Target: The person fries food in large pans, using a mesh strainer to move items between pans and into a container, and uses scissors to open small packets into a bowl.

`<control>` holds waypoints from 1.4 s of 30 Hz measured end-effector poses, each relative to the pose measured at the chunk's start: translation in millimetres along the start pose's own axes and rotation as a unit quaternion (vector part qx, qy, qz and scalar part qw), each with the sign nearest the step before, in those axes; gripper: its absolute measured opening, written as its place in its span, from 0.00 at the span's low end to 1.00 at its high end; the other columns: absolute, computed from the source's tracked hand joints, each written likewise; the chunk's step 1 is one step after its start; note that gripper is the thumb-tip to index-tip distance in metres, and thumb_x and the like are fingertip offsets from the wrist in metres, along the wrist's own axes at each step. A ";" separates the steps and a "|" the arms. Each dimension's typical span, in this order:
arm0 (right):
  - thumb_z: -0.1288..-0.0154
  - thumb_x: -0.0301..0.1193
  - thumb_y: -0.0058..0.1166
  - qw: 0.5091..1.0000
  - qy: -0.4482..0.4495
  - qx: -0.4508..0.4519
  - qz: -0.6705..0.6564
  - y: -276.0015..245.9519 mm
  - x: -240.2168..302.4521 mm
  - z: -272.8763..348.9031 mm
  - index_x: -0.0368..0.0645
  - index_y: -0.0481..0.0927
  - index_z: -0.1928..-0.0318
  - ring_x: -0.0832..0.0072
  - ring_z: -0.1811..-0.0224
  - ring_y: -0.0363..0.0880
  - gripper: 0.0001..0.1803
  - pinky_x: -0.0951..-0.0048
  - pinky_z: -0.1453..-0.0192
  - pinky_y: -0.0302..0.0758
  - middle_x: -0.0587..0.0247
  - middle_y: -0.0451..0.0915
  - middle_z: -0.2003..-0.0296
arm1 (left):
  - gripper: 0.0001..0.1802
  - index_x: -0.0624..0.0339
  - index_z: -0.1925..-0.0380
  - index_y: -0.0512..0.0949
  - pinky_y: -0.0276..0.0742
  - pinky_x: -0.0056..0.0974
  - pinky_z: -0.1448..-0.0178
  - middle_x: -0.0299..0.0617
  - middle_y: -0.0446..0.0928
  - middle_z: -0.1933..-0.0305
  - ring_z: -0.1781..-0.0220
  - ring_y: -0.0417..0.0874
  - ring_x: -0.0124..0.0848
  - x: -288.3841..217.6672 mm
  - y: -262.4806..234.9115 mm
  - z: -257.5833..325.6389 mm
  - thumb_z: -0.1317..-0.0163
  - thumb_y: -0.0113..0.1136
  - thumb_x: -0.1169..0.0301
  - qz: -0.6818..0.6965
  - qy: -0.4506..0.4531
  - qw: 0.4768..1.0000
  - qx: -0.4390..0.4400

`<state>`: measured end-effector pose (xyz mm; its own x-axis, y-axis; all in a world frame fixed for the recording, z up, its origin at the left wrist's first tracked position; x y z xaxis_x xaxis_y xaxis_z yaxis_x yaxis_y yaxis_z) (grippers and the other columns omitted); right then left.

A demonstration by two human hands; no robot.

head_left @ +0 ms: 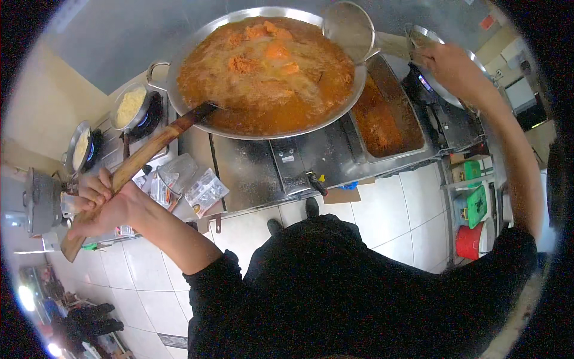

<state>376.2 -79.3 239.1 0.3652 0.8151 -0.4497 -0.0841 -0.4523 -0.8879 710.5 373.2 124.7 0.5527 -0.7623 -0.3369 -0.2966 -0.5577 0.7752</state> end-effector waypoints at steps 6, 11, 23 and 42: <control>0.28 0.38 0.49 0.912 0.158 0.286 -0.248 -36.4 47.7 22.5 0.43 0.80 0.45 0.73 0.83 0.75 0.18 0.71 0.79 0.72 0.61 0.78 0.78 | 0.39 0.49 0.88 0.63 0.45 0.29 0.84 0.31 0.55 0.91 0.90 0.51 0.24 10.2 -23.6 12.0 0.39 0.40 0.26 0.004 0.030 0.999 -0.026; 0.27 0.40 0.49 0.793 0.264 0.289 -0.467 -22.1 66.3 64.9 0.44 0.77 0.41 0.88 0.89 0.59 0.20 0.81 0.86 0.57 0.76 0.67 0.83 | 0.40 0.51 0.88 0.66 0.45 0.30 0.84 0.31 0.56 0.91 0.90 0.53 0.24 16.4 -21.6 22.0 0.39 0.39 0.26 0.046 0.032 0.998 0.008; 0.28 0.47 0.50 0.824 0.328 0.159 -0.433 -24.2 51.5 111.5 0.44 0.78 0.43 0.85 0.90 0.61 0.23 0.79 0.86 0.60 0.73 0.67 0.85 | 0.41 0.52 0.85 0.68 0.50 0.31 0.81 0.32 0.61 0.90 0.87 0.57 0.24 9.7 -6.1 30.2 0.40 0.38 0.25 0.081 0.024 0.994 0.066; 0.27 0.39 0.52 0.975 0.126 0.051 -0.174 -37.4 -37.1 117.9 0.44 0.74 0.39 0.82 0.75 0.68 0.21 0.81 0.74 0.64 0.67 0.74 0.65 | 0.40 0.51 0.85 0.68 0.50 0.30 0.82 0.32 0.60 0.89 0.89 0.55 0.24 13.2 24.2 33.5 0.39 0.37 0.25 0.058 0.024 0.995 0.071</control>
<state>256.5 -50.0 277.6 0.6038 0.7916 -0.0932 -0.0017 -0.1156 -0.9933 684.5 338.6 121.2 0.5437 -0.8099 -0.2202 -0.4664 -0.5097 0.7230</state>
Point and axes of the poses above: each hand's wrist, its own z-axis away from the middle knuckle, its own y-axis out of the palm, x = y × z, the point moved 2 cm from there along -z, towards the middle knuckle
